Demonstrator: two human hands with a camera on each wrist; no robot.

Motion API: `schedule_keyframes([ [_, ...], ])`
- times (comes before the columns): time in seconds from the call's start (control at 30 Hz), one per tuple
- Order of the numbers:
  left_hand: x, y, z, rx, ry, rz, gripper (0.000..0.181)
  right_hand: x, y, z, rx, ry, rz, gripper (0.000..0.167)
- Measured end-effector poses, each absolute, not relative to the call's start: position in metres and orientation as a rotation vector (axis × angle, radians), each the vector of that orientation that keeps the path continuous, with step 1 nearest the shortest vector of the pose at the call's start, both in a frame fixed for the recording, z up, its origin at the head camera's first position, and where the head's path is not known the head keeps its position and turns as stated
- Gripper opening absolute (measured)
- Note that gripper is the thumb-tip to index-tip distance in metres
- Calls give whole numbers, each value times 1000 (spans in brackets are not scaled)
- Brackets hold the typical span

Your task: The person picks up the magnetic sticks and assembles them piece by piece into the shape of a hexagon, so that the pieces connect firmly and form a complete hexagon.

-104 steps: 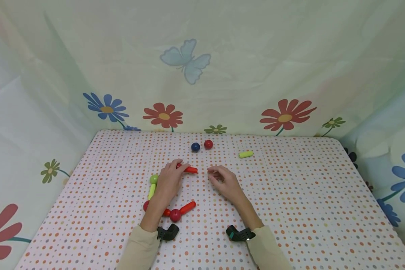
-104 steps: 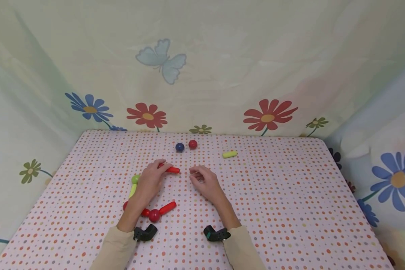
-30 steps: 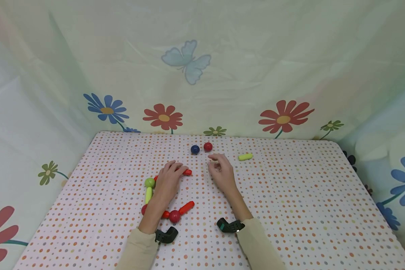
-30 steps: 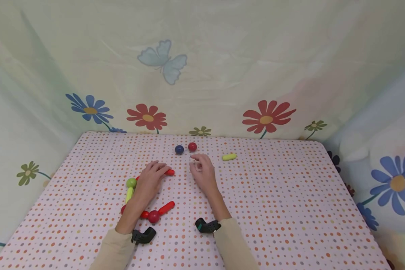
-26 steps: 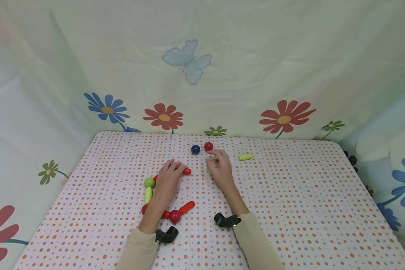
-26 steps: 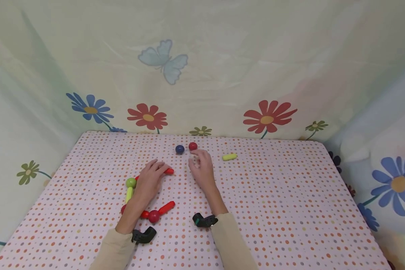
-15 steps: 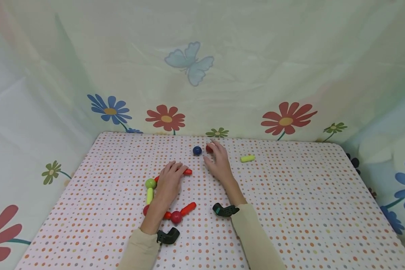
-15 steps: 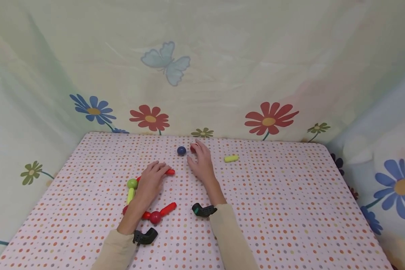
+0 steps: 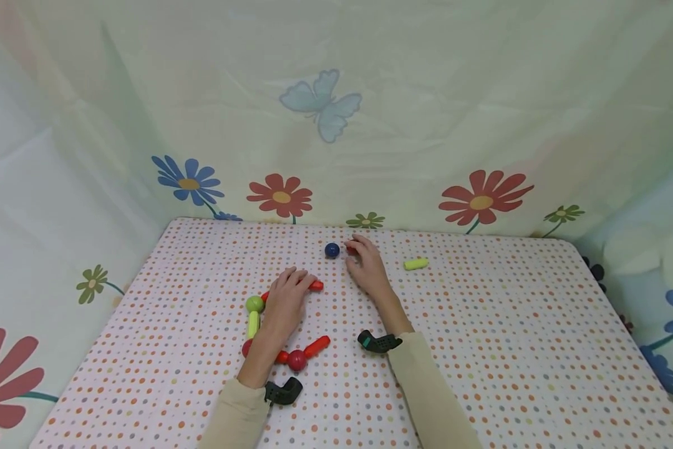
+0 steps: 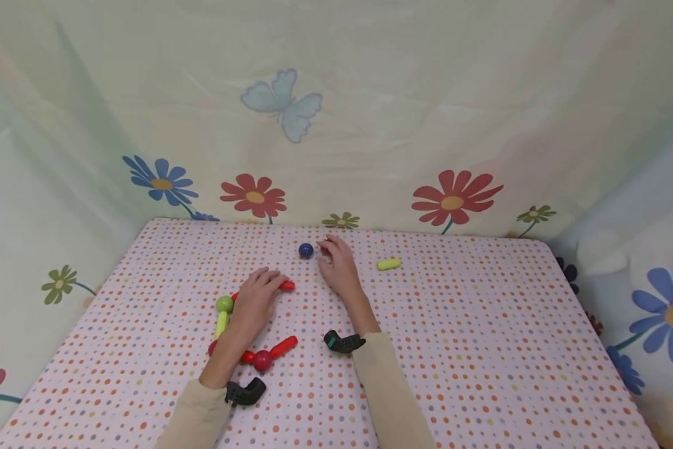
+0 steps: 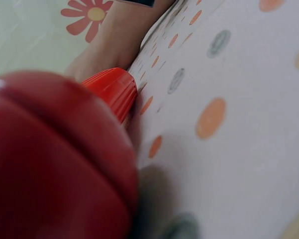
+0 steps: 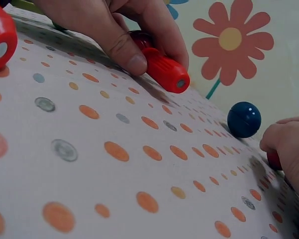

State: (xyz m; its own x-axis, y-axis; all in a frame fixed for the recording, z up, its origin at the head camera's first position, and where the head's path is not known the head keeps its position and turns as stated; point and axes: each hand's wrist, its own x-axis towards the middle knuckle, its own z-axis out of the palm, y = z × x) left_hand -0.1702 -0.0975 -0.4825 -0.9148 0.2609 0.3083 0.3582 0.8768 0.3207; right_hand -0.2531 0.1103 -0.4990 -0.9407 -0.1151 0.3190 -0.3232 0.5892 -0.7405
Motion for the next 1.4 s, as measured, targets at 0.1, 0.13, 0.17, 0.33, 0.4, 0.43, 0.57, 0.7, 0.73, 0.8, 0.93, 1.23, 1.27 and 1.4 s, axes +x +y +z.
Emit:
schedule_keyframes([
  [0.1, -170, -97, -484, -472, -2781, -544, 31, -252, 111, -500, 297, -2559, 1302, 35],
  [0.13, -170, -97, -485, -470, -2779, -543, 31, -251, 111, -499, 273, -2545, 1314, 34],
  [0.17, -170, -96, -485, -471, -2778, -546, 31, -250, 111, -499, 247, -2532, 1327, 34],
  [0.33, -171, -95, -484, -477, -2779, -553, 31, -235, 111, -500, 225, -2468, 1374, 33],
  [0.4, -171, -95, -484, -469, -2787, -550, 32, -225, 109, -500, 273, -2457, 1406, 32],
  [0.43, -171, -95, -484, -462, -2792, -547, 32, -220, 108, -500, 309, -2455, 1423, 32],
  [0.57, -170, -96, -484, -448, -2809, -543, 33, -198, 103, -501, 483, -2438, 1485, 33],
  [0.7, -170, -97, -485, -444, -2803, -525, 31, -185, 97, -503, 614, -2433, 1512, 35],
  [0.73, -170, -97, -484, -443, -2799, -525, 31, -183, 96, -504, 628, -2428, 1522, 36],
  [0.8, -170, -98, -484, -447, -2793, -520, 30, -182, 95, -504, 632, -2430, 1527, 37],
  [0.93, -170, -99, -484, -449, -2787, -518, 31, -182, 94, -504, 629, -2454, 1535, 37],
  [1.23, -169, -97, -484, -451, -2792, -554, 34, -181, 96, -504, 663, -2480, 1478, 37],
  [1.27, -170, -97, -484, -453, -2794, -554, 34, -181, 96, -504, 665, -2477, 1471, 37],
  [1.4, -171, -97, -484, -464, -2789, -534, 36, -181, 97, -504, 676, -2466, 1455, 38],
])
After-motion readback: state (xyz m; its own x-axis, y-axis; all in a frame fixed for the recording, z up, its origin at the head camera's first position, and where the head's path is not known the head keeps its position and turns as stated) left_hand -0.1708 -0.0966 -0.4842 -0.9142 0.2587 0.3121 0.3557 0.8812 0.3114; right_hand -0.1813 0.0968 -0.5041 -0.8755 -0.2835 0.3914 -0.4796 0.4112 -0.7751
